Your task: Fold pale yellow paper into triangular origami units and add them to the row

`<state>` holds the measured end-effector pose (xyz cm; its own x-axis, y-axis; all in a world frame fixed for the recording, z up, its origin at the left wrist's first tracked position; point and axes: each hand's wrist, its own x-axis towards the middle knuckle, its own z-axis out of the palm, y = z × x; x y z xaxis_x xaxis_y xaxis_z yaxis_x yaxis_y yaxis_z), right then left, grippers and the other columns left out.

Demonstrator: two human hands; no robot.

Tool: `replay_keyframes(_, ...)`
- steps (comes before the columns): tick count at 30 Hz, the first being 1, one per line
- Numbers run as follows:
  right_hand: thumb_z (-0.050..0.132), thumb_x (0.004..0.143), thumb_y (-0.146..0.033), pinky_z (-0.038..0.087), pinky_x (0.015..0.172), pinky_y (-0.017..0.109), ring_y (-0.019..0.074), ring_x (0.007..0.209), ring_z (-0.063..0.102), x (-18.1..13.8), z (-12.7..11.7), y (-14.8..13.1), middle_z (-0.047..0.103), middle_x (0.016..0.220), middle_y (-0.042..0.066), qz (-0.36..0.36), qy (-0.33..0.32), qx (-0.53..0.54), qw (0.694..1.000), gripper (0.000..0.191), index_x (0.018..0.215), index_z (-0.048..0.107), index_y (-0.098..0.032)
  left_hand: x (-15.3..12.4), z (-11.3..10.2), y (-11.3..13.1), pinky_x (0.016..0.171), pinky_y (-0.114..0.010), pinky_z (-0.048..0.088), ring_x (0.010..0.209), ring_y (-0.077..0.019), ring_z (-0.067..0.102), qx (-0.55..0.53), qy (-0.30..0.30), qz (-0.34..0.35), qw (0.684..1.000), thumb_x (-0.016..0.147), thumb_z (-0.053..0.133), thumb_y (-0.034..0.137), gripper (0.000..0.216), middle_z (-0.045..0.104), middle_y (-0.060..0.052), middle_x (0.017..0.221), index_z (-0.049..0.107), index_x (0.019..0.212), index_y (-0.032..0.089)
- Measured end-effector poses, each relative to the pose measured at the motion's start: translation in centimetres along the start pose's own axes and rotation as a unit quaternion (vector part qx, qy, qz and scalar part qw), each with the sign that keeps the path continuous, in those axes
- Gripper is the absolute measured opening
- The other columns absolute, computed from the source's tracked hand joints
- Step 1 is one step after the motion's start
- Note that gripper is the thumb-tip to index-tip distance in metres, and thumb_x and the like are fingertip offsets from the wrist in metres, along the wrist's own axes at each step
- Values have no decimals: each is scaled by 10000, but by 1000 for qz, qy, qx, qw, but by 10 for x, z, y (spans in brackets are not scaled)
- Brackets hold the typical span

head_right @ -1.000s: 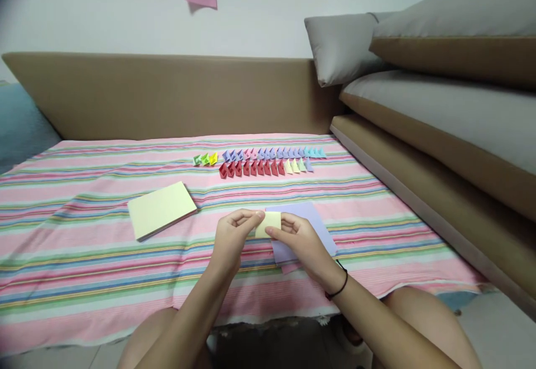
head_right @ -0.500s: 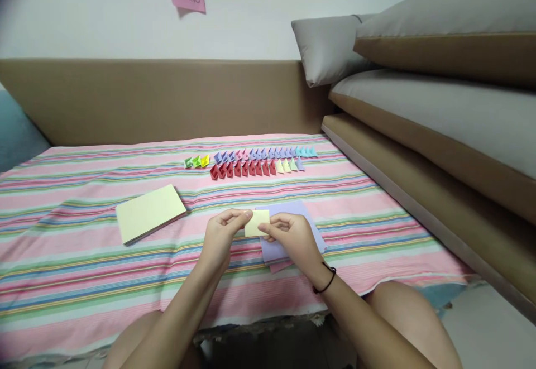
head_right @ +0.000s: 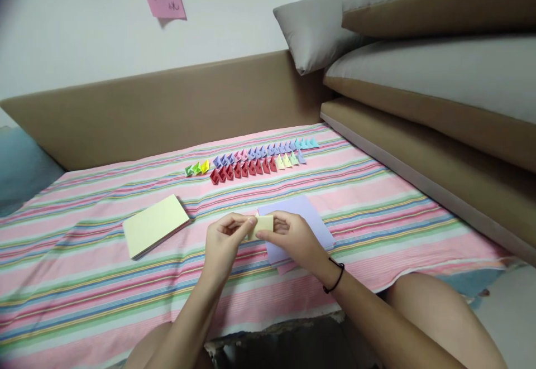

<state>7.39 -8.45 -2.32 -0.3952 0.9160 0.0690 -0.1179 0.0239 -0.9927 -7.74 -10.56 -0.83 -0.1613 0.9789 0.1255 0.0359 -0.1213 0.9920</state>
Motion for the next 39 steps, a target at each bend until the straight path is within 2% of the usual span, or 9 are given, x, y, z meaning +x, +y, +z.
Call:
replay_keyframes(5,736,656,-332,400,523,225,127,568,554,-3,-2,-3,594,578,-15,38,29,-31,998,227,650,615,-140,-3,3,-3,631,-249,463,651,-140,585,82,-17,35,996,713,682,307,181,689,-57,709,694,719,128)
replay_keyframes(14,652,725,-426,330,467,220,100,489,463,-4,-6,-3,508,511,-38,55,-2,-57,997,307,607,577,-153,-1,3,-2,596,-230,462,633,-131,592,76,-20,-3,997,699,694,320,200,705,-66,727,689,717,121)
replay_keyframes(17,638,736,-426,354,486,227,117,518,497,-5,-6,-3,534,535,-19,55,16,-65,996,307,618,601,-146,-2,4,-3,583,-225,460,622,-128,592,54,-17,-20,998,686,707,317,200,702,-62,707,688,719,121)
replay_keyframes(29,548,812,-429,382,549,235,126,577,481,-5,-10,5,503,582,-17,20,-16,-66,997,316,675,608,-150,-2,3,-5,590,-233,474,621,-130,603,12,-15,-37,999,675,722,310,194,705,-64,710,684,716,124)
replay_keyframes(35,496,837,-458,367,545,240,124,563,454,-5,-6,3,463,554,-15,11,5,-83,996,391,601,572,-156,-1,3,-3,591,-235,475,626,-138,610,4,-17,-40,999,659,733,298,187,708,-69,711,697,710,122)
replay_keyframes(39,504,814,-520,400,568,250,135,578,484,-5,-6,0,495,584,-7,31,-21,-45,998,406,625,562,-165,0,2,-1,566,-222,460,594,-125,597,-8,-19,-51,998,653,737,296,184,698,-55,678,701,702,122)
